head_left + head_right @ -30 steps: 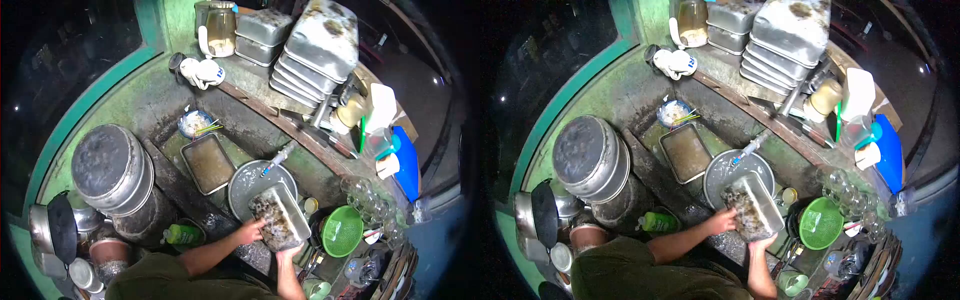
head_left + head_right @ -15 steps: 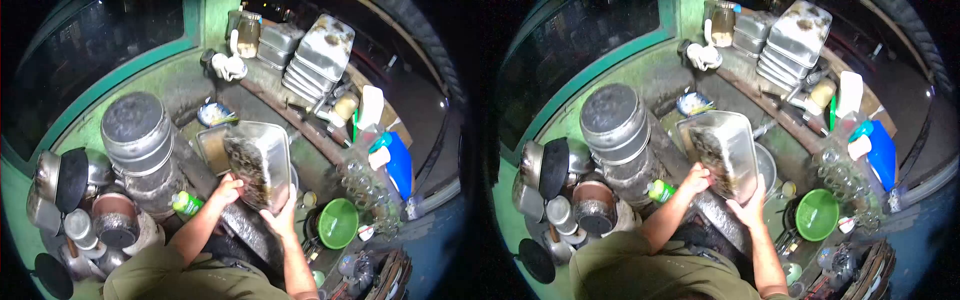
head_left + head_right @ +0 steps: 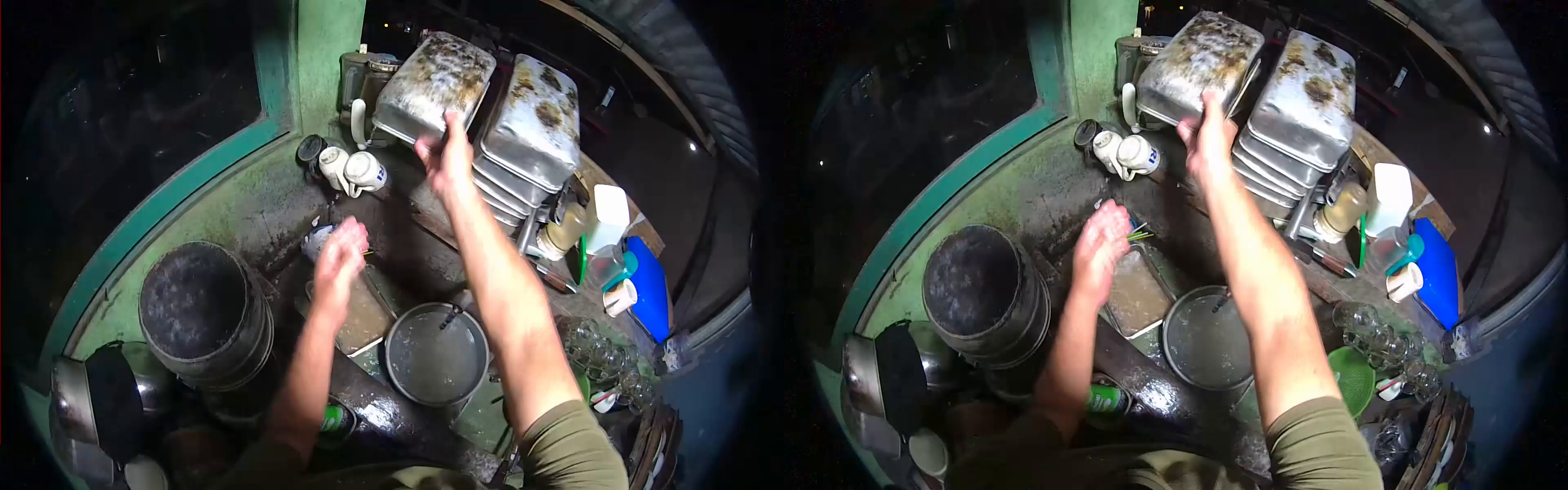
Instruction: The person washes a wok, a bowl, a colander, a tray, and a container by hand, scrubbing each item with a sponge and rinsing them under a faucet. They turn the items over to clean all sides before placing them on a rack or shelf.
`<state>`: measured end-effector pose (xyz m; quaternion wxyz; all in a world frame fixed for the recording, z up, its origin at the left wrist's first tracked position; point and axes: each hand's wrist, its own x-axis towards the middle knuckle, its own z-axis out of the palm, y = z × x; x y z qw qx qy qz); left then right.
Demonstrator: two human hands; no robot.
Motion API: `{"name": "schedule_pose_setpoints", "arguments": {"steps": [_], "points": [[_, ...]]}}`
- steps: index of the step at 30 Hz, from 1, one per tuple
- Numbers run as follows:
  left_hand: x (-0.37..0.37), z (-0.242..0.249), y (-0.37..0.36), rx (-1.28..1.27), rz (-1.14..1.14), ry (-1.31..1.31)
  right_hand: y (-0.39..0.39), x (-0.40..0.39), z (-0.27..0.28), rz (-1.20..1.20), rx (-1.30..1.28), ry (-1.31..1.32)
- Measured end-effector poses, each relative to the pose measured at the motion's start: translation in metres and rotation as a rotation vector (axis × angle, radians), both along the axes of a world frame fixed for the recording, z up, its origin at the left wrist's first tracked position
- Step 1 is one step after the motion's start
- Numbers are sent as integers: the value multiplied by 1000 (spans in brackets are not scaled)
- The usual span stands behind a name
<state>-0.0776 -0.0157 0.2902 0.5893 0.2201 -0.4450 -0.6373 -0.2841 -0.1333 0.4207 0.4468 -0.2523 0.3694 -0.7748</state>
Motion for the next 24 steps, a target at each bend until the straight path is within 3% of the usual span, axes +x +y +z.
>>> {"name": "schedule_pose_setpoints", "arguments": {"steps": [5, 7, 9, 11, 15, 16, 18, 21, 22, 24], "points": [[-9, -145, 73, 522, -244, -199, -96, -43, 27, -145, 96, 51], [-5, -191, 97, 617, -352, -286, -112, -57, 27, -231, 202, 265], [0, -206, 111, 665, -378, -369, -139, -78, 18, -390, 233, 412], [3, -220, 114, 643, -369, -391, -164, -118, 11, -274, 338, 630], [-1, -243, 93, 658, -308, -387, -142, -89, 17, -476, 372, 710], [-4, -247, 86, 708, -272, -389, -137, -80, 7, -455, 397, 701], [-6, -261, 69, 762, -205, -358, -102, -63, -13, -557, 363, 1014], [-14, -287, 45, 823, -48, -332, 5, 9, -78, -322, 162, 885], [-14, -284, 33, 851, 24, -321, 33, 33, -120, -141, 91, 644], [-9, -293, 6, 882, 169, -297, 85, 61, -229, 52, 378, 825]]}}
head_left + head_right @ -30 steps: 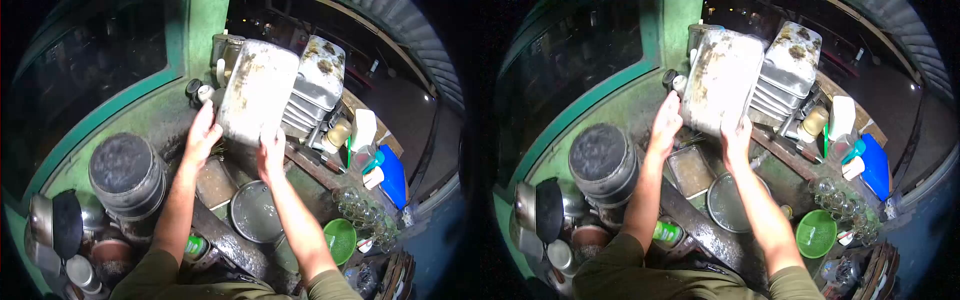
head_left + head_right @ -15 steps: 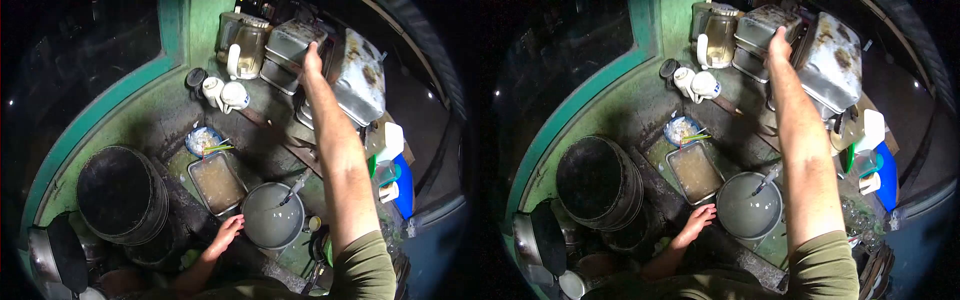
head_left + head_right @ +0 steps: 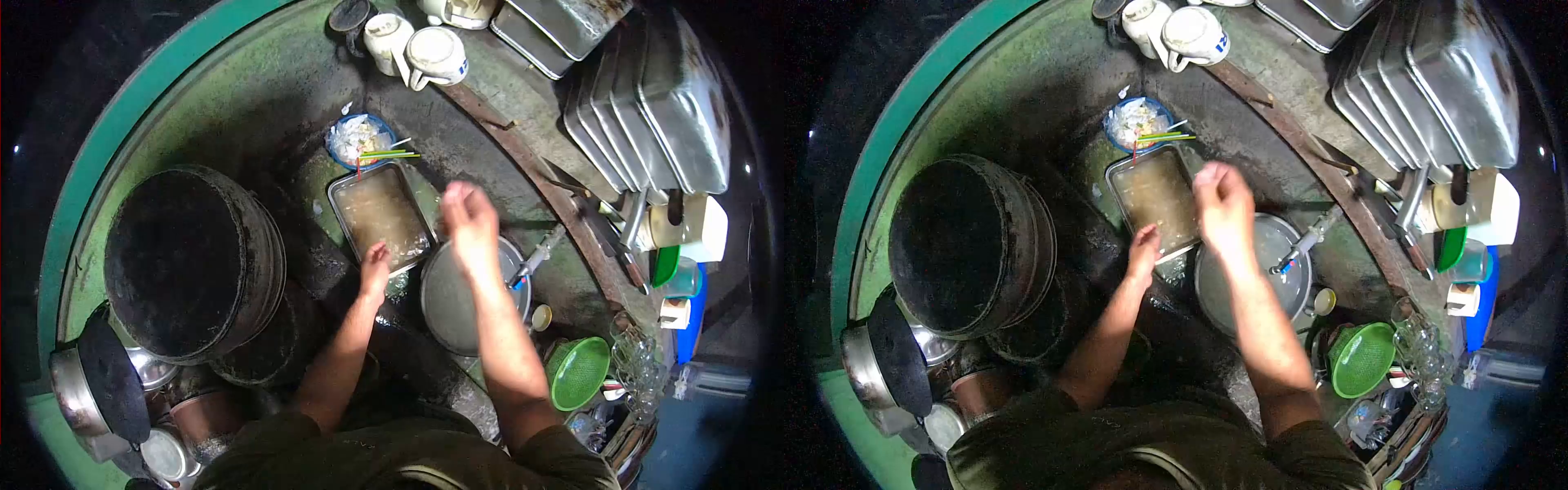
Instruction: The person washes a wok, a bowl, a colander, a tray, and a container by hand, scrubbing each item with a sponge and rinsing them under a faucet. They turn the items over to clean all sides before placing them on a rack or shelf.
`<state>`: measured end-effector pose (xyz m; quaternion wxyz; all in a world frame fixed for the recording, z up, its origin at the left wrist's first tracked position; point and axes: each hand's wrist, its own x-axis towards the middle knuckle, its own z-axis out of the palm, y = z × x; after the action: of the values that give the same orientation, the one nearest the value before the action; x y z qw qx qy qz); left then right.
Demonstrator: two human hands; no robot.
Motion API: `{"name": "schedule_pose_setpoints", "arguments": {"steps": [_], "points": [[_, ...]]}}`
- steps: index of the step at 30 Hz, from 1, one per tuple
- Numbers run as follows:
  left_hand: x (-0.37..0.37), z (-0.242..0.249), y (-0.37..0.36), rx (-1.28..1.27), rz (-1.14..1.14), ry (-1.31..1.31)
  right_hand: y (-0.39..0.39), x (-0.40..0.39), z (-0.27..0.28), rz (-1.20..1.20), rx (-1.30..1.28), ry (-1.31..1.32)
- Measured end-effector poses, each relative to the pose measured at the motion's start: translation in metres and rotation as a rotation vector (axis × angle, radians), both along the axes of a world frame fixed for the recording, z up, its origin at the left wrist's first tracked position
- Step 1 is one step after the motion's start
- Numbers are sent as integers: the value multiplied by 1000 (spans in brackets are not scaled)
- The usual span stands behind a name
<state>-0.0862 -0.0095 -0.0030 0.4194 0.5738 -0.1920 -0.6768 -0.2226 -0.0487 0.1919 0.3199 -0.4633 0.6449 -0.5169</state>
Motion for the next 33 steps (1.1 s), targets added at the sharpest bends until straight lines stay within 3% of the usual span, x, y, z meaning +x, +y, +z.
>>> {"name": "schedule_pose_setpoints", "arguments": {"steps": [1, 2, 7, 8, 11, 13, 15, 17, 19, 20, 21, 23, 24, 28, 29, 33], "points": [[3, -18, -13, -4, 67, -13, 24, 11, -36, 89, 410, -240], [3, -45, -26, -53, 149, 23, 43, 6, -98, 174, 648, -371], [14, -95, -70, -106, 275, -255, 83, 25, -255, -155, 1067, -727], [17, -100, -77, -102, 280, -264, 78, 19, -282, -70, 1133, -546], [4, 32, -102, -552, 358, -13, 43, 36, -198, 8, 637, -554], [-22, 133, -105, -1000, 186, 117, 21, 20, -142, -41, -90, -243], [-51, 187, -125, -1152, -93, -70, -3, 8, -38, -93, -289, -399], [-81, 228, -161, -1457, -151, -372, -39, -9, 21, -160, -532, -257], [-108, 262, -187, -1483, -184, -419, -61, -38, 55, -242, -429, -124], [-118, 274, -199, -1457, -174, -389, -71, -47, 61, -202, -426, -350], [-124, 287, -207, -1481, -209, -449, -71, -54, 77, -185, -231, -386], [-135, 307, -214, -1559, -213, -552, -57, -65, 69, -127, -243, 77], [-139, 316, -215, -1554, -251, -620, -39, -56, 78, -139, -222, 30], [-163, 334, -241, -1560, -321, -889, 21, -45, 22, -15, -88, -45], [-168, 334, -252, -1576, -364, -747, 35, -42, -7, 43, -74, -160], [-173, 335, -270, -1457, -542, -932, 97, -21, -87, 121, 469, -470]]}}
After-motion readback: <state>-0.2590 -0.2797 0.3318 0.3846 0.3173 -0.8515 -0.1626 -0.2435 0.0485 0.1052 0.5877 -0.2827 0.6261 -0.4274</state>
